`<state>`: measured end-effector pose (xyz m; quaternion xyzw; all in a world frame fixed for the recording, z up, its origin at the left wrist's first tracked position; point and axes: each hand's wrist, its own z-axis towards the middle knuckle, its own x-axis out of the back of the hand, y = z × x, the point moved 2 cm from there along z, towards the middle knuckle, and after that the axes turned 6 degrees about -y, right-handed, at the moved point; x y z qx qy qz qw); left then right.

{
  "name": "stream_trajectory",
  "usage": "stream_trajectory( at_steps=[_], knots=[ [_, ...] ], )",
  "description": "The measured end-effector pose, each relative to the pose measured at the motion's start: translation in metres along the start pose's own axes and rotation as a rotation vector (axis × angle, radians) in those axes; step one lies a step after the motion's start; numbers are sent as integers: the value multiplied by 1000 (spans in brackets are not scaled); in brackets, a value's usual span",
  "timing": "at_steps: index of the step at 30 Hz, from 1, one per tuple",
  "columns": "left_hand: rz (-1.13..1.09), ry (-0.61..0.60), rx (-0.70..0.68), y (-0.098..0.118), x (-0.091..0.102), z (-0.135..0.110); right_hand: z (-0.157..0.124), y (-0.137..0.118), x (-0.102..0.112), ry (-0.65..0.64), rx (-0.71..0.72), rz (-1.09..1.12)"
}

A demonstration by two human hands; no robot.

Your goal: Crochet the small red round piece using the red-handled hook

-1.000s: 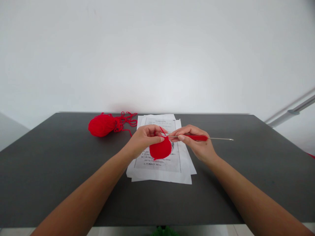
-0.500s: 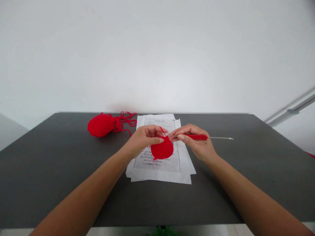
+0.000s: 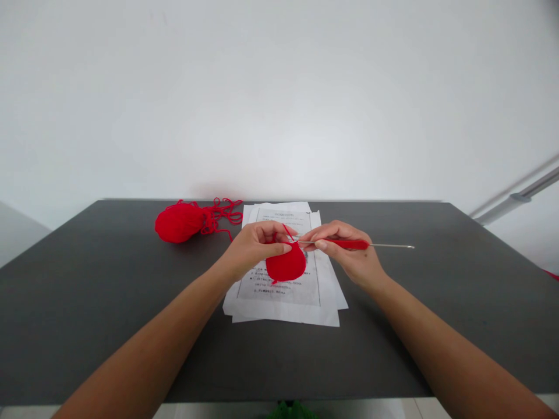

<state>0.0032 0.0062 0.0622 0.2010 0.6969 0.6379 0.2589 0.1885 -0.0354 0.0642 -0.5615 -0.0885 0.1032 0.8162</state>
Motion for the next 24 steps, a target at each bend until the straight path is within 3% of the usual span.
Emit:
stream_trajectory(
  at_steps=[7, 15, 24],
  knots=[
    [22, -2, 10, 2, -1, 0, -1, 0, 2, -35, -26, 33],
    [63, -25, 41, 2, -2, -1, 0, -4, 7, -103, -43, -76],
    [-9, -25, 54, -2, 0, 1, 0, 0, 6, -95, -39, -20]
  ],
)
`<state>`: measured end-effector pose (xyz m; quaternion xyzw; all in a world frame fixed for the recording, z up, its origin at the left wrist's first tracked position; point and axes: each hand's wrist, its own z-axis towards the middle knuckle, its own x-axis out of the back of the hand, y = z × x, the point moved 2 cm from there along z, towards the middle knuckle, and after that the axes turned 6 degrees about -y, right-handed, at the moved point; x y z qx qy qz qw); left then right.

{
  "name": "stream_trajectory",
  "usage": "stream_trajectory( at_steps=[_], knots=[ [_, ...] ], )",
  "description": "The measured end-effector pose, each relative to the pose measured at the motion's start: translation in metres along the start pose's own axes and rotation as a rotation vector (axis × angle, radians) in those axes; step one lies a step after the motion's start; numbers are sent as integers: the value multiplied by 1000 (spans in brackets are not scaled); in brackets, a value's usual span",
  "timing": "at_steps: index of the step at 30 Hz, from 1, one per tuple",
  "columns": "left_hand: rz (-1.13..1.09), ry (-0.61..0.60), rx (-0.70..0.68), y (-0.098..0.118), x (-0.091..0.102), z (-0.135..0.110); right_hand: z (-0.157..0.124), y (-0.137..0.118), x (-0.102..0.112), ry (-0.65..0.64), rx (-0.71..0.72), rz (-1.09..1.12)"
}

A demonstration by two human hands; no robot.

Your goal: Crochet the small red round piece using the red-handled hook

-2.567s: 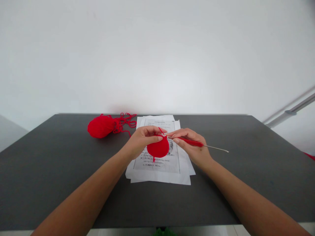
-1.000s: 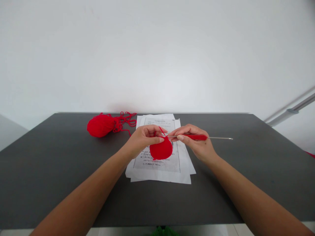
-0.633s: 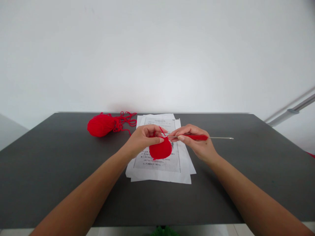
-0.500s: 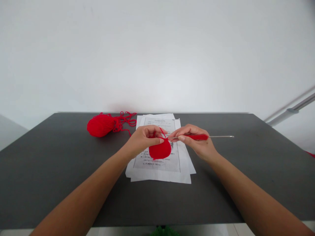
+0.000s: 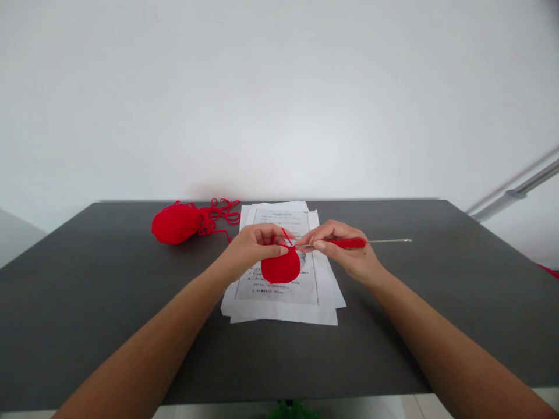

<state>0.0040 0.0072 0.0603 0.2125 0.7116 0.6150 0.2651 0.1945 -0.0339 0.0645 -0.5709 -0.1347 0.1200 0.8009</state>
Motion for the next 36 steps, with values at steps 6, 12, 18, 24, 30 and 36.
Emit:
stream_trajectory(
  at_steps=[6, 12, 18, 24, 30, 36],
  knots=[
    [-53, 0, -10, 1, 0, -1, 0, -1, -1, 18, 21, -20],
    [-125, -48, -24, -1, -4, 0, 1, -2, -10, -36, 168, -132],
    [-235, -24, 25, -3, -6, 2, -1, -11, -14, -60, 448, -518],
    [-313, -23, 23, -3, -11, 3, -2, -11, -10, -9, 505, -678],
    [-135, 79, -33, -9, 1, 7, 2, -4, -4, -2, 382, -631],
    [-22, 195, -83, -9, 11, 9, 2, 3, -3, -72, 224, -552]
  ],
)
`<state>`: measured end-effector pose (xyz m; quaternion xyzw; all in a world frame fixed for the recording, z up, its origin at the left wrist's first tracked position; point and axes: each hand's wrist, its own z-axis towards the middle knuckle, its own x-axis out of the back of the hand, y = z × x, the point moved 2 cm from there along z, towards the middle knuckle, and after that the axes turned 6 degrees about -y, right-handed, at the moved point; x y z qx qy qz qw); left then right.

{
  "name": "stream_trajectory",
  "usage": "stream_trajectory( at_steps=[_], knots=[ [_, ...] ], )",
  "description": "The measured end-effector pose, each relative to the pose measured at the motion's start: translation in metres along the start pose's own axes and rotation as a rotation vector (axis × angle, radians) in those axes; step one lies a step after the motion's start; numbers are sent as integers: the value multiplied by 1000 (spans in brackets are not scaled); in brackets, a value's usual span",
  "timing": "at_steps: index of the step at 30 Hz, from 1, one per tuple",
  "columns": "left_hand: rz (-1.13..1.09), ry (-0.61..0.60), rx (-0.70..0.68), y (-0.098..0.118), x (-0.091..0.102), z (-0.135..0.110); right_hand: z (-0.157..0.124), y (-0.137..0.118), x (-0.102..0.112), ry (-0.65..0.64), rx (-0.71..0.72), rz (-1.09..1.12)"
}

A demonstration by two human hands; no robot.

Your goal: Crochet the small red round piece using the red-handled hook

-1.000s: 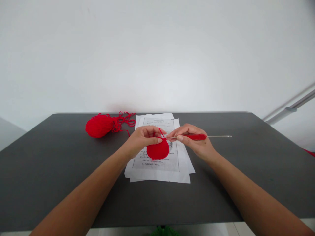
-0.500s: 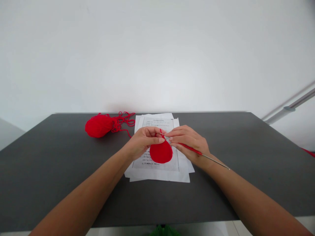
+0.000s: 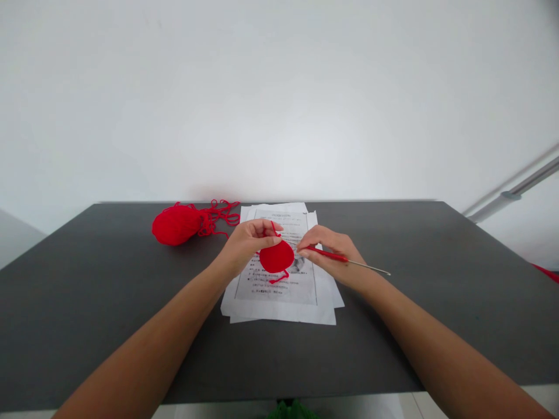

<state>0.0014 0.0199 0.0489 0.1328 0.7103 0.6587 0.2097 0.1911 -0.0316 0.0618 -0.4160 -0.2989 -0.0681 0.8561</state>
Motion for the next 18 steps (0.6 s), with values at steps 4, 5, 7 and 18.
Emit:
stream_trajectory(
  at_steps=[4, 5, 7, 18],
  knots=[
    [-3, 14, 8, 0, -1, 0, 0, 3, 0, 34, -87, 127],
    [-17, 14, 13, 0, 0, 0, 0, 4, 0, 50, -113, 155],
    [-55, 35, 11, 1, 4, 1, -1, 8, 2, 98, -163, 165],
    [-191, 141, 75, -7, 20, 7, -4, 36, -25, -295, -181, -556]
  ],
)
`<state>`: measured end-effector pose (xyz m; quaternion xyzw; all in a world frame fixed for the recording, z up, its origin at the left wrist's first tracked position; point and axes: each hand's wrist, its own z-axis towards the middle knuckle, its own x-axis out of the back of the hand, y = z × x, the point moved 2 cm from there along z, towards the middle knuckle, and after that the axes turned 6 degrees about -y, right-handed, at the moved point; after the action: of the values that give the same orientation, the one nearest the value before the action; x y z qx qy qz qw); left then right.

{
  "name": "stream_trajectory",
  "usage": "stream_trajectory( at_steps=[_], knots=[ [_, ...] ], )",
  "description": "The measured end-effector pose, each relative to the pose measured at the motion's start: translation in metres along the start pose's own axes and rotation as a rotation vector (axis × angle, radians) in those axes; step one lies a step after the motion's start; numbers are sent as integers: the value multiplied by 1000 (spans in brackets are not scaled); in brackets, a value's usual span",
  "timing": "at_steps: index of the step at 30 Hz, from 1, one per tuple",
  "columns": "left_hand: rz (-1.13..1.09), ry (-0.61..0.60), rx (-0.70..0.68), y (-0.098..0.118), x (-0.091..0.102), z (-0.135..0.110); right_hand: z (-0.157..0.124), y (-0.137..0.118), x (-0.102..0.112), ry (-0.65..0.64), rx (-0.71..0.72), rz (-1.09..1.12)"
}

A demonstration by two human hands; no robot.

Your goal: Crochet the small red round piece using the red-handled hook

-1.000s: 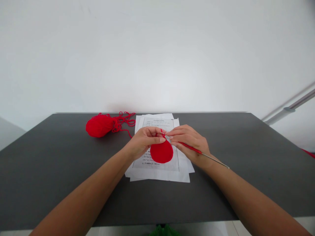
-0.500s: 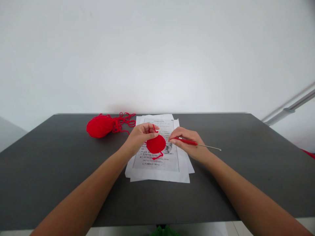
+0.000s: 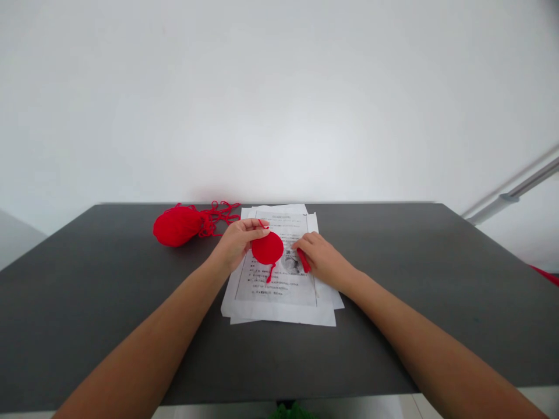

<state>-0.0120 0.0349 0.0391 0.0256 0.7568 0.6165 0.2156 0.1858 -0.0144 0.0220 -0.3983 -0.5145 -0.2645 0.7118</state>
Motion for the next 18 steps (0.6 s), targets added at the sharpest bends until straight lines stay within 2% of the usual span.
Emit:
stream_trajectory(
  at_steps=[2, 6, 10, 15, 18],
  knots=[
    [1, -2, 13, -2, -2, -1, -1, 9, 1, 65, -56, -47],
    [-6, -28, 45, -1, -8, -5, -6, 38, 9, 182, -265, -156],
    [-17, -37, 88, -2, -14, -8, -6, 51, 9, 133, -267, -123],
    [-8, -71, 129, -9, -18, -8, -2, 47, 6, 78, -279, -49],
    [-6, -85, 138, -12, -20, -8, 0, 41, 8, 75, -307, 88]
  ],
)
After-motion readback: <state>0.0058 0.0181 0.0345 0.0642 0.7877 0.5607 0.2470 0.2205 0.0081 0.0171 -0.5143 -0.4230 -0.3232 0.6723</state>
